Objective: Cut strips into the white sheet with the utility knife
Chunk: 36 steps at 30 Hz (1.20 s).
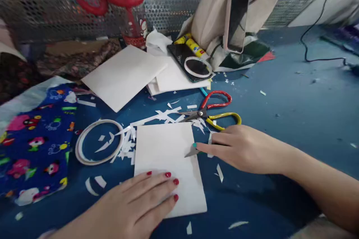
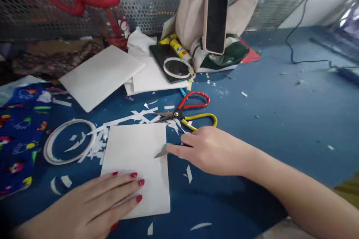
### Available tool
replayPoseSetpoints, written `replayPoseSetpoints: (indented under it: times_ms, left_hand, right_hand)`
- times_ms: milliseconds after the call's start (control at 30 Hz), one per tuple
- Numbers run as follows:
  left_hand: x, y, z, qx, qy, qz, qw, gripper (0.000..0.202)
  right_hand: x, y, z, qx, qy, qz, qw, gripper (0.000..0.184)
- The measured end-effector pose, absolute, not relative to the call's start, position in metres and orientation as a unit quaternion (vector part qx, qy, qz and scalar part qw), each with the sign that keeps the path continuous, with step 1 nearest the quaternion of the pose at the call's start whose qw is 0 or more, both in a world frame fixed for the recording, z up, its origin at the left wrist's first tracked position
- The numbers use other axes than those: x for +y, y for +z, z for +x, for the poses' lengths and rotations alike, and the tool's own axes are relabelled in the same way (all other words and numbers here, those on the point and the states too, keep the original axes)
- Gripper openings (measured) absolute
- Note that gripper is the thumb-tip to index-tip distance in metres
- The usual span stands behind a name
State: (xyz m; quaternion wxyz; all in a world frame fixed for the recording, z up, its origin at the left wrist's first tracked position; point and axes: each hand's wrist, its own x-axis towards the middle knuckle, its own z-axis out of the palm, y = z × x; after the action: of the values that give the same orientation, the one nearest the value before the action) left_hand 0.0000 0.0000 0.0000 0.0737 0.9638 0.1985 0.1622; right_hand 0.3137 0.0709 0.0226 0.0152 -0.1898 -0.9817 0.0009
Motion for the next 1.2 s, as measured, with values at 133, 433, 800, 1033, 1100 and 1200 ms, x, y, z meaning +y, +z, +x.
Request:
replayPoseSetpoints:
  times_ms: [133,433,800,1033,1100,1200]
  left_hand:
    - [0.0039,0.0030,0.0019,0.193,0.165,0.965,0.070,0.037]
    - [0.0055,0.0031,0.0005,0.191,0.161,0.965,0.077,0.032]
    - [0.0022,0.0007,-0.0002,0.192,0.164,0.964,0.079,0.035]
    - [0.0034,0.0024,0.0009,0.196,0.164,0.963,0.091,0.031]
    - [0.0035,0.0032,0.0012,0.198,0.165,0.963,0.081,0.033]
    - [0.0039,0.0032,0.0016,0.197,0.166,0.964,0.071,0.036]
  right_hand:
    - [0.0716,0.0265,0.3158,-0.983,0.002,-0.184,0.010,0.040]
    - [0.0729,0.0260,0.3172,-0.984,0.012,-0.180,0.013,0.042]
    - [0.0724,0.0251,0.3178,-0.984,0.017,-0.178,0.017,0.043]
    - [0.0723,0.0251,0.3171,-0.984,0.016,-0.176,0.011,0.043]
    - [0.0720,0.0249,0.3169,-0.984,0.017,-0.179,0.012,0.043]
    - [0.0717,0.0248,0.3168,-0.983,0.018,-0.180,0.014,0.043]
